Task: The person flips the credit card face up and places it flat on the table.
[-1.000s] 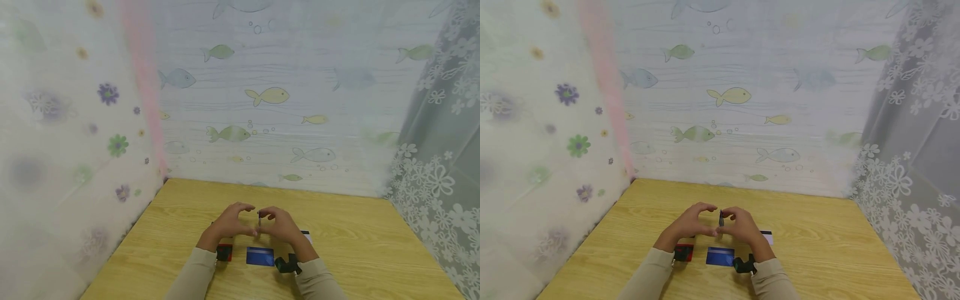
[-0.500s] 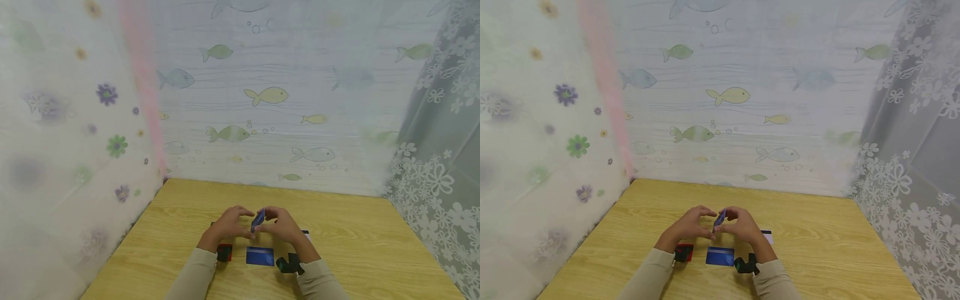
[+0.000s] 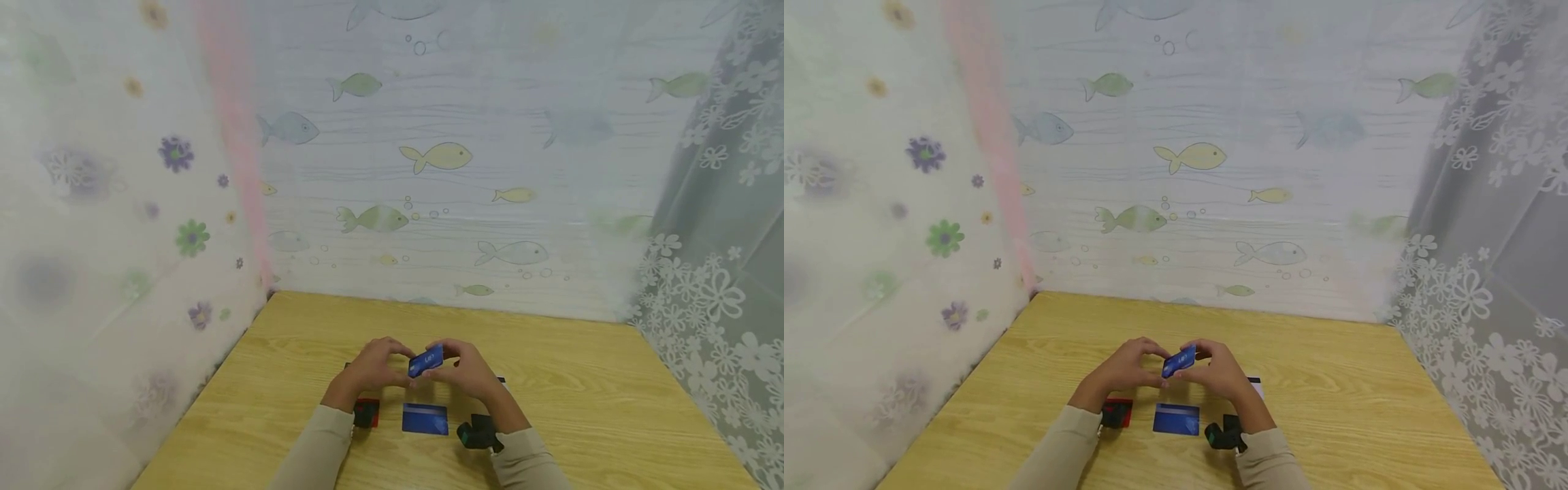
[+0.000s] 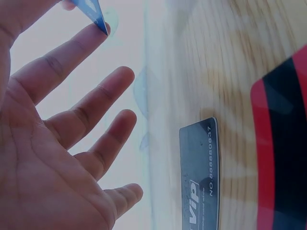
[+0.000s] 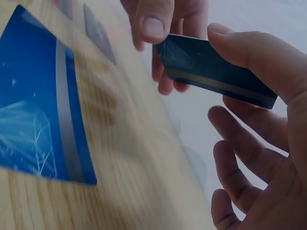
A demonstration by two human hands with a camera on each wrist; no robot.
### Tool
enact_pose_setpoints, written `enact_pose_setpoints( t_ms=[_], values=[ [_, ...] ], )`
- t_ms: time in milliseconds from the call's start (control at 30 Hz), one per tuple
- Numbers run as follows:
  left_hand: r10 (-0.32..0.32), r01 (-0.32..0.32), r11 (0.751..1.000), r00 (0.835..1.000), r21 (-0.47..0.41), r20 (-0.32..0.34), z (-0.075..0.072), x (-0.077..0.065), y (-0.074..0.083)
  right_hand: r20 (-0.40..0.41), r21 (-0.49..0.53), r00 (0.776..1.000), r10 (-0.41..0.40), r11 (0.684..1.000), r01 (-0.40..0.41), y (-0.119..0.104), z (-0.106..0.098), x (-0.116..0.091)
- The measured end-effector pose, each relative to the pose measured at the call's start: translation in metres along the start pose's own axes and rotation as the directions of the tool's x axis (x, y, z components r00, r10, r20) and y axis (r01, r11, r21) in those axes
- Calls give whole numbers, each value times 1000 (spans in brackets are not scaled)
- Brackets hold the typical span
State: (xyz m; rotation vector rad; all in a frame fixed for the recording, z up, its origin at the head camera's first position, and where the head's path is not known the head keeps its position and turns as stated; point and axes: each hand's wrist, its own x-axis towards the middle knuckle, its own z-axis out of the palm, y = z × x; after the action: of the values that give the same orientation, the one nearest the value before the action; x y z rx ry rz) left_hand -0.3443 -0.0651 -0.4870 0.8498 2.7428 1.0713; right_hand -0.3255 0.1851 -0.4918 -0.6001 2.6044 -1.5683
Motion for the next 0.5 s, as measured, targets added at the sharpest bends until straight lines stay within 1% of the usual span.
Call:
enact_pose_setpoints(
  t_ms=[167, 233, 333, 500],
  values=[
    [9, -8, 999, 1000, 50, -14, 1, -1, -3, 4, -13, 1000, 7, 1000, -7, 5, -1, -3],
    [11, -10, 998, 1000, 54, -20, 1, -1, -3, 2, -24, 1000, 5, 1000, -5, 6, -1, -4],
    [-1, 3, 998, 1000, 69, -29, 0, -3, -3, -8, -50, 1000, 21, 999, -21, 8, -1, -5],
    [-29, 33, 995, 998, 91, -54, -1, -4, -5, -48, -104, 998, 47, 993, -52, 10, -2, -9]
  ],
)
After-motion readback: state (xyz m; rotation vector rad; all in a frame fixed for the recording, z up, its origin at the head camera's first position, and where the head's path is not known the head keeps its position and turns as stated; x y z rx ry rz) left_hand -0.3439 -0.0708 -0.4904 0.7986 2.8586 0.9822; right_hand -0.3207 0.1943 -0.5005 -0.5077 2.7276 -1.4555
